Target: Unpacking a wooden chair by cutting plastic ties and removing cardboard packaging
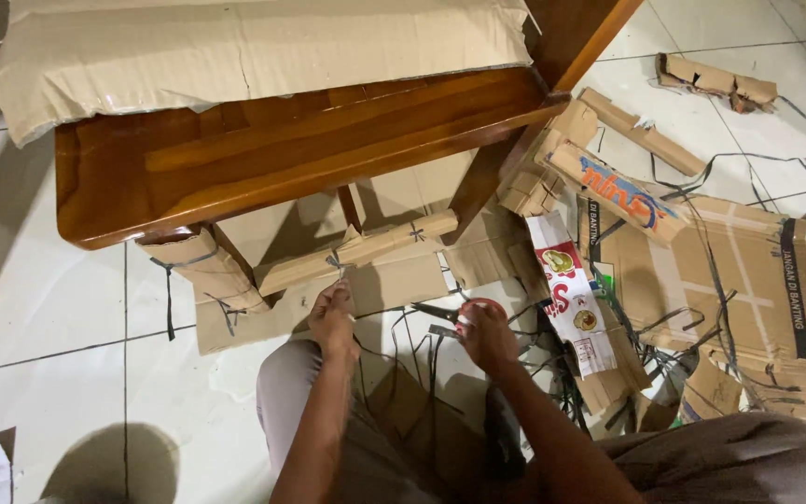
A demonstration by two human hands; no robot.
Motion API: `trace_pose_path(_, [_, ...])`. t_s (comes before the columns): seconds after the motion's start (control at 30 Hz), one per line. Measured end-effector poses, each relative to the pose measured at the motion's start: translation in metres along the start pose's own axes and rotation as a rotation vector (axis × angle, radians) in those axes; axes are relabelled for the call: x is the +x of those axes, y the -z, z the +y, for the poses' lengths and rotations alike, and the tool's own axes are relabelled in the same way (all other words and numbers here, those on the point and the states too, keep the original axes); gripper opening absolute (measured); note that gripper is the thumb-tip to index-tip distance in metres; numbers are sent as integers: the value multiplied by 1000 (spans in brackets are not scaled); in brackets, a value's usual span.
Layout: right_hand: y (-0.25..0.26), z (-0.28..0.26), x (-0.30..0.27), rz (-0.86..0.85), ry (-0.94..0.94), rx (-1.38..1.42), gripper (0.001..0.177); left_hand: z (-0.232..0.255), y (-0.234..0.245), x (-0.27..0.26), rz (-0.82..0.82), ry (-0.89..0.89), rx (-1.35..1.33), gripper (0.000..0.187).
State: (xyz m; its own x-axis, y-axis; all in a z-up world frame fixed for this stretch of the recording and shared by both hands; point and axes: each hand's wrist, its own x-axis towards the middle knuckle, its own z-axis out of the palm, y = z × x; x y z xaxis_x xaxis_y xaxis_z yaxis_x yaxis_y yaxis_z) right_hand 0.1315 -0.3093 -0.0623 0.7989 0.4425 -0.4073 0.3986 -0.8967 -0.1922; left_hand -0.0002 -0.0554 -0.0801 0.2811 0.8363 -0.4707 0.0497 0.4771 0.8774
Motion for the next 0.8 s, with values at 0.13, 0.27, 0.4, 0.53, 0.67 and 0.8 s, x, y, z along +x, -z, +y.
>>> trace_pose_path(0.13, [3, 22, -12, -39, 25, 31, 45, -5, 4, 4, 10, 5, -80, 3])
trace_pose_path(0.27, [4, 15, -21, -54, 80, -64, 56, 4, 7, -3, -26, -42, 12, 22])
trace_pose_path(0.4, [11, 0, -35, 7, 93, -6, 72, 7, 8, -6, -33, -14, -3, 20])
trace_pose_path(0.53, [23, -15, -39, -63, 119, -86, 64, 20, 3, -20, 2, 0, -70, 20])
trace_pose_path(0.67, [16, -10, -35, -133, 90, -237, 54, 19, 3, -18, -27, -31, -57, 21])
trace_pose_path(0.8, [-17, 11, -30, 150, 142, -24, 56, 27, 7, -22, -55, 47, -358, 16])
